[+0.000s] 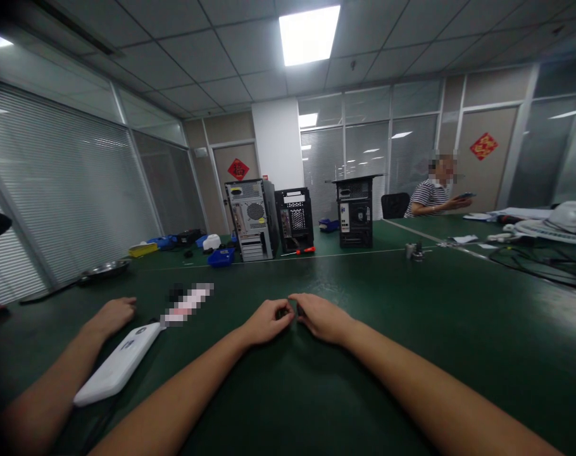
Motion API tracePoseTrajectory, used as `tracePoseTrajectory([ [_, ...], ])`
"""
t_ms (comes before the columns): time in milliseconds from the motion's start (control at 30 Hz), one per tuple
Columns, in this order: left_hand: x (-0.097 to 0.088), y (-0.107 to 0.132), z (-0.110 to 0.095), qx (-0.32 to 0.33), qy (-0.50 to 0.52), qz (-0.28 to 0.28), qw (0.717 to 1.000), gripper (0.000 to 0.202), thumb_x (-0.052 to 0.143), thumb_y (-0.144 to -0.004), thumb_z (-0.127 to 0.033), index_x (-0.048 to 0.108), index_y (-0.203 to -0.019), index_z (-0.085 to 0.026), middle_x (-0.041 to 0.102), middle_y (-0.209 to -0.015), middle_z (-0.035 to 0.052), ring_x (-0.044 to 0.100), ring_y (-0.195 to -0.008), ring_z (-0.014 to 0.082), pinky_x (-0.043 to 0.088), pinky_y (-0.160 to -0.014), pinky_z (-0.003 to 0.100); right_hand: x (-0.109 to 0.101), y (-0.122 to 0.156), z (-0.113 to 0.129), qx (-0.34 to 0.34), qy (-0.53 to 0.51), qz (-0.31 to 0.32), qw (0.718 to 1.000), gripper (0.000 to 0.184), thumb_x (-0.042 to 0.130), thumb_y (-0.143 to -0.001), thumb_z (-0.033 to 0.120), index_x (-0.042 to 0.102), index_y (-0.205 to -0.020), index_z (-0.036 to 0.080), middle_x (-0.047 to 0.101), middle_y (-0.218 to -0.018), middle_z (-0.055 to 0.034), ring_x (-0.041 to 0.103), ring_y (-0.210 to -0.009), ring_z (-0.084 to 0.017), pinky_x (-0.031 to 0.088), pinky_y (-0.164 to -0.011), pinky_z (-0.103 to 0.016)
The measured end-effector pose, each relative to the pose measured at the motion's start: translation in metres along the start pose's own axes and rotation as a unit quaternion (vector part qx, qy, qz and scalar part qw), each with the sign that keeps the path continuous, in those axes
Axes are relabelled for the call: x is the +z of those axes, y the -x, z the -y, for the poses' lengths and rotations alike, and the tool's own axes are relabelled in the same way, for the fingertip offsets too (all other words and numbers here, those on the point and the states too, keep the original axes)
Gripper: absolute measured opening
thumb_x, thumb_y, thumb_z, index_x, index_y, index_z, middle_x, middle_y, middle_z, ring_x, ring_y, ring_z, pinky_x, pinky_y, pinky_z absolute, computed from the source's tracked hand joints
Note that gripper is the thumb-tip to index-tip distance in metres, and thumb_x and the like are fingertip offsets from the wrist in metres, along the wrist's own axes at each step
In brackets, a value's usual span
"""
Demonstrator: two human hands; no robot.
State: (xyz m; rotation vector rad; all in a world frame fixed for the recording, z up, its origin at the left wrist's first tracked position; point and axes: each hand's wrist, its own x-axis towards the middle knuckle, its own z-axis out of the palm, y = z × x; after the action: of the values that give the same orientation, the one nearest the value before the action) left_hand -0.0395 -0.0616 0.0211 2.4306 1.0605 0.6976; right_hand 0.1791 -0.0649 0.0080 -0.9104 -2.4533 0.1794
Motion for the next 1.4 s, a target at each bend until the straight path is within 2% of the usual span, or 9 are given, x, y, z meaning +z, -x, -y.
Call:
tracePoseTrajectory([
  [167,0.001,-0.001,0.009,0.000,0.034,-0.025,0.999,0.019,0.059,-0.087,-0.024,0.071,-0.097,-0.013,0.069,-0.085,0.0041,0.061,-0.075,0.0149,0.045,-0.069,0.023,-0.006,0.004,-0.022,0.066,0.004,-0.046,0.997,0.036,0.038,-0.098,0.021,0.048,-0.132,0.016,0.060,-0.128,-0.0159,0.058,-0.119,-0.023,0.044,-0.104,-0.042],
  [267,0.002,-0.003,0.014,0.000,0.039,-0.029,0.999,0.018,0.064,-0.083,-0.020,0.071,-0.097,-0.013,0.069,-0.084,0.0041,0.062,-0.075,0.0147,0.047,-0.071,0.024,-0.011,0.006,-0.025,0.095,0.010,-0.057,0.994,0.031,0.045,-0.093,0.020,0.050,-0.123,0.017,0.062,-0.116,-0.0131,0.060,-0.106,-0.023,0.047,-0.095,-0.040],
  [400,0.003,-0.004,0.014,-0.012,0.044,-0.021,0.999,0.019,0.072,-0.080,-0.028,0.071,-0.092,-0.014,0.069,-0.082,0.0034,0.061,-0.075,0.0152,0.047,-0.070,0.024,-0.011,0.003,-0.007,0.029,0.028,-0.026,0.999,0.033,0.058,-0.082,0.016,0.052,-0.114,0.019,0.062,-0.108,-0.0093,0.058,-0.096,-0.022,0.047,-0.085,-0.036],
  [567,0.001,-0.002,0.007,-0.009,0.039,-0.005,0.999,0.020,0.072,-0.082,-0.034,0.071,-0.086,-0.014,0.069,-0.080,0.0014,0.059,-0.074,0.0144,0.043,-0.069,0.022,-0.002,-0.005,0.019,-0.050,0.108,0.009,0.993,0.020,0.059,-0.088,0.025,0.054,-0.107,0.020,0.061,-0.104,-0.0090,0.057,-0.095,-0.023,0.044,-0.082,-0.037],
  [833,-0.004,-0.001,0.002,-0.004,0.015,-0.009,1.000,0.038,0.050,-0.097,-0.040,0.070,-0.079,-0.013,0.066,-0.074,0.0011,0.057,-0.071,0.0140,0.041,-0.067,0.023,-0.003,-0.006,0.019,-0.034,0.148,-0.035,0.988,0.018,0.049,-0.097,0.030,0.056,-0.110,0.019,0.062,-0.102,-0.0087,0.057,-0.093,-0.022,0.042,-0.082,-0.036],
  [1000,-0.002,0.000,0.004,0.017,0.038,-0.010,0.999,0.038,0.047,-0.099,-0.039,0.073,-0.087,-0.013,0.069,-0.079,0.0030,0.061,-0.075,0.0150,0.042,-0.070,0.023,-0.009,-0.006,0.011,0.004,0.148,-0.039,0.988,0.017,0.044,-0.099,0.031,0.055,-0.106,0.019,0.063,-0.098,-0.0083,0.058,-0.089,-0.021,0.041,-0.081,-0.034],
  [1167,-0.002,0.001,0.004,0.003,0.030,0.002,1.000,0.036,0.049,-0.098,-0.039,0.074,-0.097,-0.014,0.072,-0.085,0.0041,0.064,-0.079,0.0161,0.043,-0.071,0.023,-0.030,-0.001,-0.032,0.135,0.162,-0.031,0.977,0.026,0.034,-0.103,0.040,0.052,-0.101,0.021,0.066,-0.092,-0.0079,0.062,-0.083,-0.020,0.040,-0.074,-0.031],
  [1267,-0.002,0.000,0.004,-0.001,0.021,0.001,1.000,0.036,0.050,-0.097,-0.039,0.075,-0.097,-0.014,0.072,-0.087,0.0045,0.064,-0.081,0.0166,0.044,-0.073,0.023,-0.051,0.017,-0.079,0.229,0.188,-0.035,0.954,0.037,0.024,-0.104,0.044,0.053,-0.097,0.021,0.068,-0.095,-0.0107,0.064,-0.085,-0.022,0.040,-0.074,-0.031],
  [1400,-0.002,0.001,0.006,-0.007,0.021,0.006,1.000,0.036,0.050,-0.097,-0.041,0.075,-0.099,-0.015,0.073,-0.087,0.0044,0.064,-0.080,0.0166,0.044,-0.072,0.024,-0.076,0.057,-0.149,0.376,0.161,-0.099,0.907,0.041,0.022,-0.103,0.047,0.052,-0.110,0.020,0.070,-0.095,-0.0132,0.066,-0.084,-0.025,0.042,-0.073,-0.034],
])
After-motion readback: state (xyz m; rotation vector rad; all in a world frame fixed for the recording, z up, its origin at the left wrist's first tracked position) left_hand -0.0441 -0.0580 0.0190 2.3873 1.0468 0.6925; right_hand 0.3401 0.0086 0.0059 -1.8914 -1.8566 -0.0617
